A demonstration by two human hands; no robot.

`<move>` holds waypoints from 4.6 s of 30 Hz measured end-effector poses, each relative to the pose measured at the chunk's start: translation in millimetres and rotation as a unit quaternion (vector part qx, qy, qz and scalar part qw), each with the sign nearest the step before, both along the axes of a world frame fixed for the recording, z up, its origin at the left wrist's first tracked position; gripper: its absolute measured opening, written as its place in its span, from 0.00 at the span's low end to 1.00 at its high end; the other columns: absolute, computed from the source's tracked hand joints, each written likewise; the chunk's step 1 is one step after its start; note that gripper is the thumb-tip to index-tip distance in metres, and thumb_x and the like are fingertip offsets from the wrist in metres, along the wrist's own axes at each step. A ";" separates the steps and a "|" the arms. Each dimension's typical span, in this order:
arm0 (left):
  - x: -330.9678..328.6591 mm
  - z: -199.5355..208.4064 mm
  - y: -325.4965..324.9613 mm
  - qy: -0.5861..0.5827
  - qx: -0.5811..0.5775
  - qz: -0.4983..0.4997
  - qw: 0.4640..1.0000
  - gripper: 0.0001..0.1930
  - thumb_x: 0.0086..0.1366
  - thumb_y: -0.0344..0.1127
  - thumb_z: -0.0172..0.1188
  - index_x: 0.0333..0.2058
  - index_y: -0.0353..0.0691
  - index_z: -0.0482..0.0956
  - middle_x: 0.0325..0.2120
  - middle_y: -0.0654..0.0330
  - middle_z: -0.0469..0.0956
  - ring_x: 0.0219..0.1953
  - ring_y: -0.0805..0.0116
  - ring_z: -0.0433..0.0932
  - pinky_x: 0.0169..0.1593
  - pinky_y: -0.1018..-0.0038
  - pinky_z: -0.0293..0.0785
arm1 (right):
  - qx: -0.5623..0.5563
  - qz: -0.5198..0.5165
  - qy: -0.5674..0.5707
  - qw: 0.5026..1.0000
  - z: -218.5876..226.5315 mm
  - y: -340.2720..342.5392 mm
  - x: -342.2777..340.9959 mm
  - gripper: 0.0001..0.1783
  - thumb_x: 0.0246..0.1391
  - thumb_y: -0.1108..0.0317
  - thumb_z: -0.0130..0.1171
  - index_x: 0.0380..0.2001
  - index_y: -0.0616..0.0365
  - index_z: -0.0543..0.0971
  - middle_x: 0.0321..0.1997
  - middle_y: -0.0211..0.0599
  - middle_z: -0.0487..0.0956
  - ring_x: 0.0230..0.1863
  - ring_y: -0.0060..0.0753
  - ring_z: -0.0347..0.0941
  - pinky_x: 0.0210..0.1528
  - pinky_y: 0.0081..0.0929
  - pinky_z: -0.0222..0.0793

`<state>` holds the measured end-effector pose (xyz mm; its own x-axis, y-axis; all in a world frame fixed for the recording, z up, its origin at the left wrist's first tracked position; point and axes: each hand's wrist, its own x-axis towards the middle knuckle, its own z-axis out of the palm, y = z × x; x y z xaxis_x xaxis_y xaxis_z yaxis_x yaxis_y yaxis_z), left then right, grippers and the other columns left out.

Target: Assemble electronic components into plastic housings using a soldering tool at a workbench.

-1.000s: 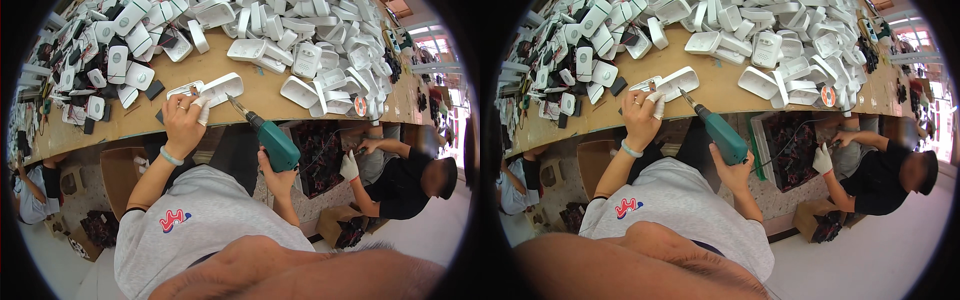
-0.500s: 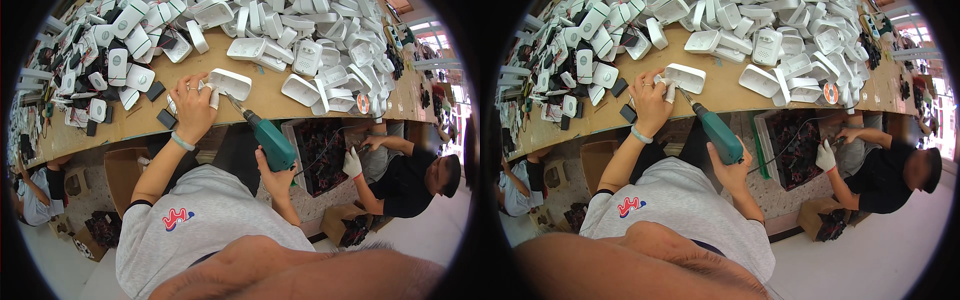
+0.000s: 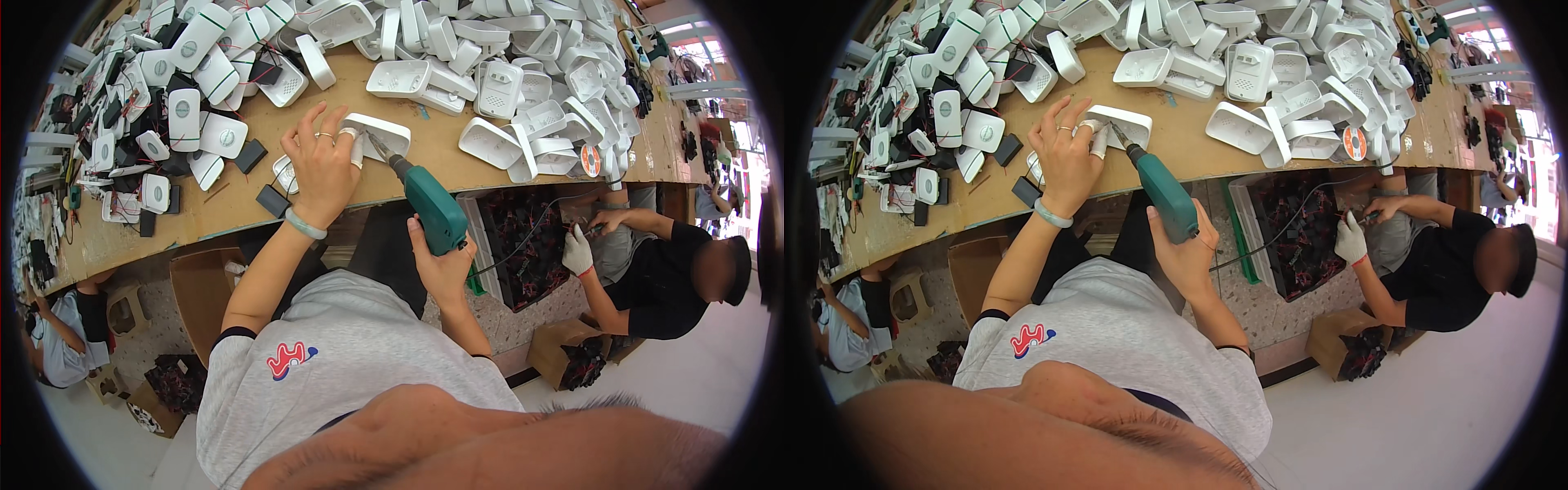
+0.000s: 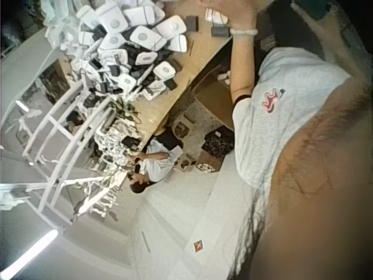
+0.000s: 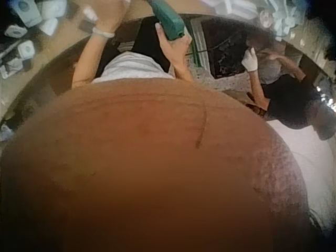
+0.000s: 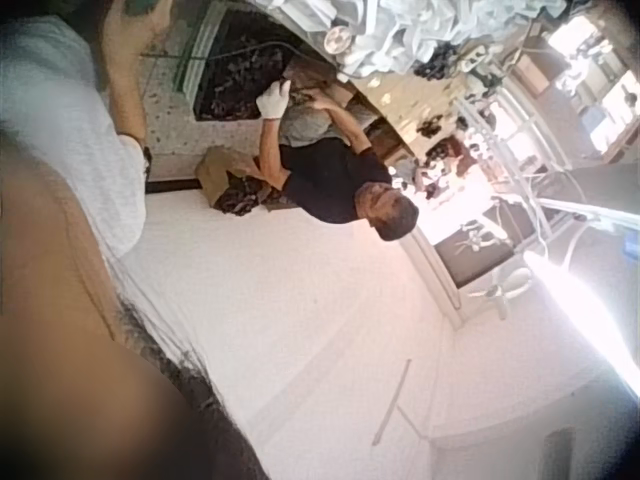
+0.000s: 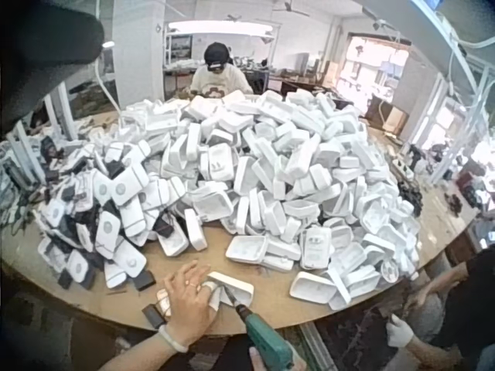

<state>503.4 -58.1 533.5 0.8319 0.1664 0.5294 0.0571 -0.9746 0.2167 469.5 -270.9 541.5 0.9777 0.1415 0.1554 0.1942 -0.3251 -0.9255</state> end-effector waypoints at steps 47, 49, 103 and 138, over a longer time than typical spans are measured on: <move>2.0 -6.3 4.5 0.012 -0.014 -0.018 1.000 0.09 0.47 0.23 0.61 0.30 0.38 0.81 0.51 0.65 0.79 0.59 0.60 0.70 0.56 0.56 0.56 | -0.026 0.014 0.011 0.999 6.6 3.4 -0.8 0.10 0.55 0.70 0.69 0.34 0.63 0.78 0.29 0.39 0.76 0.28 0.33 0.72 0.33 0.27 0.68; 2.2 -4.9 4.2 0.010 -0.017 -0.020 1.000 0.07 0.48 0.23 0.61 0.29 0.37 0.81 0.51 0.63 0.79 0.58 0.60 0.70 0.57 0.56 0.56 | -0.018 0.010 0.017 1.000 5.9 1.5 -3.1 0.10 0.55 0.70 0.69 0.35 0.64 0.79 0.30 0.38 0.76 0.28 0.32 0.72 0.33 0.27 0.69; -12.2 -1.3 28.9 -0.026 -0.156 -0.110 0.981 0.08 0.59 0.30 0.67 0.38 0.38 0.85 0.32 0.55 0.81 0.30 0.55 0.80 0.33 0.65 0.76 | 0.054 -0.028 0.062 0.996 15.4 -10.0 -25.7 0.10 0.57 0.71 0.68 0.40 0.63 0.82 0.30 0.29 0.81 0.21 0.14 0.71 0.24 0.15 0.67; 6.0 -2.9 11.2 -0.006 -0.014 -0.053 0.998 0.12 0.44 0.23 0.61 0.32 0.37 0.81 0.48 0.62 0.79 0.48 0.55 0.73 0.48 0.60 0.69 | -0.026 -0.019 0.036 0.999 4.7 8.5 2.0 0.09 0.56 0.67 0.70 0.34 0.62 0.83 0.22 0.27 0.80 0.22 0.16 0.73 0.27 0.19 0.68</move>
<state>509.3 -46.9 530.7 0.8393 0.0930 0.5356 -0.0483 -0.9686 0.2440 471.5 -262.4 546.2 0.9908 0.1106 0.0781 0.1147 -0.3792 -0.9182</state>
